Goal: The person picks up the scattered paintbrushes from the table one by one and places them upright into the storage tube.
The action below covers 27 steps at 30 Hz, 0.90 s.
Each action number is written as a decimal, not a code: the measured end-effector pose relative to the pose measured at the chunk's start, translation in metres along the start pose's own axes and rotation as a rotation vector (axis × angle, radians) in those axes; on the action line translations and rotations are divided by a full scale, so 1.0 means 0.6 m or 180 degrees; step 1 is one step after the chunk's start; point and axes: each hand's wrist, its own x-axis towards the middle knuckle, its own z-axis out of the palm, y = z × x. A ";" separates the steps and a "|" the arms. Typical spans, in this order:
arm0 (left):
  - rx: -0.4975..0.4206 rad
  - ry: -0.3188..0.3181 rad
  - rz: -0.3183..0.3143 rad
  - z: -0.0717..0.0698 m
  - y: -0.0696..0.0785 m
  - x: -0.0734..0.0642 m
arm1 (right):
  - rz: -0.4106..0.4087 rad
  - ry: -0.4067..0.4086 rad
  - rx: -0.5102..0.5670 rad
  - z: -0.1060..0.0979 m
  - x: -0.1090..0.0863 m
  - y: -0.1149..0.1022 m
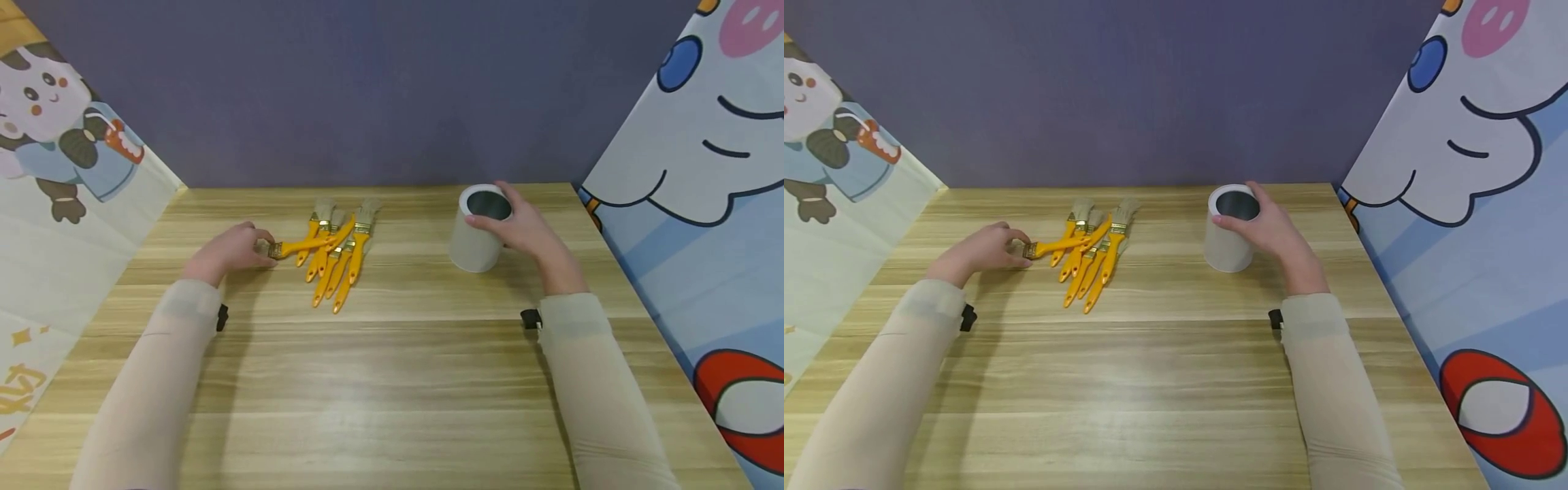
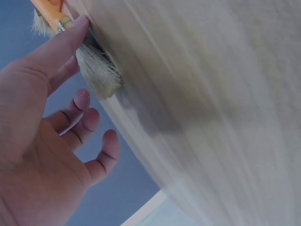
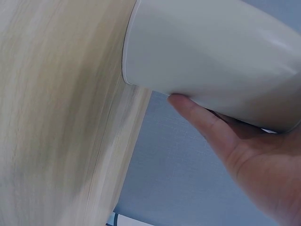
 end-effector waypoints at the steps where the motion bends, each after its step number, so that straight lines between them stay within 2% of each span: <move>1: -0.0013 0.0000 0.0014 0.000 0.000 0.001 | 0.0006 0.0012 -0.0010 -0.001 -0.001 0.001; 4: -0.0015 0.0012 0.0010 0.000 0.000 0.003 | 0.0020 0.0052 -0.0054 -0.002 -0.002 0.002; 11: -0.0105 0.0083 -0.0224 -0.011 0.003 0.000 | 0.0033 0.0095 -0.0119 0.001 -0.003 -0.003; 20: -0.0744 0.0408 -0.0255 -0.048 0.016 -0.017 | 0.0011 0.0077 -0.0069 0.004 0.001 -0.003; 27: -0.1066 0.0737 -0.0313 -0.069 0.031 -0.031 | -0.0004 0.0071 -0.0057 0.004 -0.001 -0.002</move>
